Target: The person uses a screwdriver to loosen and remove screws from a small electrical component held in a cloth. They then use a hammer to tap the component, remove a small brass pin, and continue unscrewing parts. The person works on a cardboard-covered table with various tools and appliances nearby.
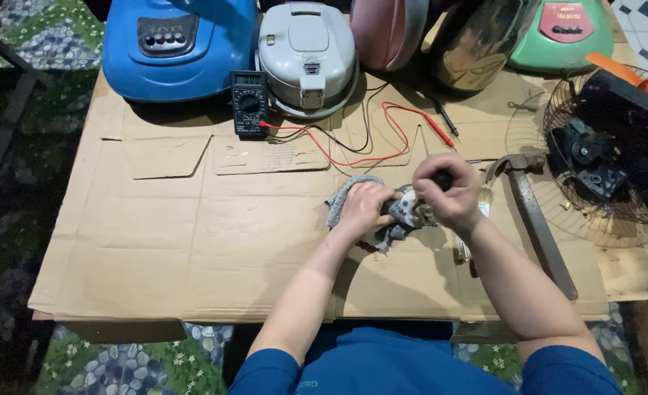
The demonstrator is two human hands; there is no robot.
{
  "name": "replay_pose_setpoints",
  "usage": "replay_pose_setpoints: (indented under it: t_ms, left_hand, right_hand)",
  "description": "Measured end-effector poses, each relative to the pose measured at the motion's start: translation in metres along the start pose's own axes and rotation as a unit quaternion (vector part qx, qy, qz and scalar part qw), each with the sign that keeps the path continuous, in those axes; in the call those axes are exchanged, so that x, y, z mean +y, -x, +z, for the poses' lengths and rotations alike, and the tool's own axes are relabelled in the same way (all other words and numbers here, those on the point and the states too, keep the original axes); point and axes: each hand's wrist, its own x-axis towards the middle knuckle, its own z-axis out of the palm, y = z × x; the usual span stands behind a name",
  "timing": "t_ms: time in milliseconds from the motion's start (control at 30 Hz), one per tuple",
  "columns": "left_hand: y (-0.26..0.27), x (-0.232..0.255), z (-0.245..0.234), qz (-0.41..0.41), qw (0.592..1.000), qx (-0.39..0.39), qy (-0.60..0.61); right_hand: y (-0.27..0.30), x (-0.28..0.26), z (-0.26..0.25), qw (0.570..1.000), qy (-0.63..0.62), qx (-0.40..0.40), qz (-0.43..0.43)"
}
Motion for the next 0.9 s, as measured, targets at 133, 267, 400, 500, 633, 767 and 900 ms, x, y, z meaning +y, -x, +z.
replay_pose_setpoints:
  t_ms: [133, 267, 400, 500, 633, 767, 900]
  left_hand:
    - [0.002, -0.007, 0.011, -0.01, 1.0, 0.01, -0.001]
    - [0.004, 0.001, 0.001, 0.007, 0.999, 0.045, 0.016]
    - [0.005, 0.003, -0.001, 0.007, 0.998, 0.047, 0.03]
    - [0.005, 0.003, 0.0, 0.005, 0.998, 0.046, 0.034]
    - [0.005, 0.002, 0.0, 0.007, 0.998, 0.054, 0.038]
    - [0.005, 0.002, -0.002, 0.011, 0.998, 0.048, 0.036]
    - [0.003, 0.003, -0.003, 0.011, 0.997, 0.046, 0.054]
  right_hand:
    - [0.007, 0.022, -0.015, 0.99, -0.138, 0.023, -0.019]
    - [0.006, 0.026, -0.014, 0.984, -0.172, 0.026, -0.034]
    - [0.005, 0.024, -0.009, 0.986, -0.158, 0.008, -0.05]
    - [0.003, 0.025, -0.009, 0.989, -0.14, -0.002, -0.047]
    - [-0.001, 0.02, -0.003, 0.989, -0.142, -0.01, -0.039]
    - [0.0, 0.015, 0.0, 0.997, -0.053, -0.05, -0.014]
    - [-0.003, 0.007, -0.003, 0.997, -0.057, -0.057, 0.009]
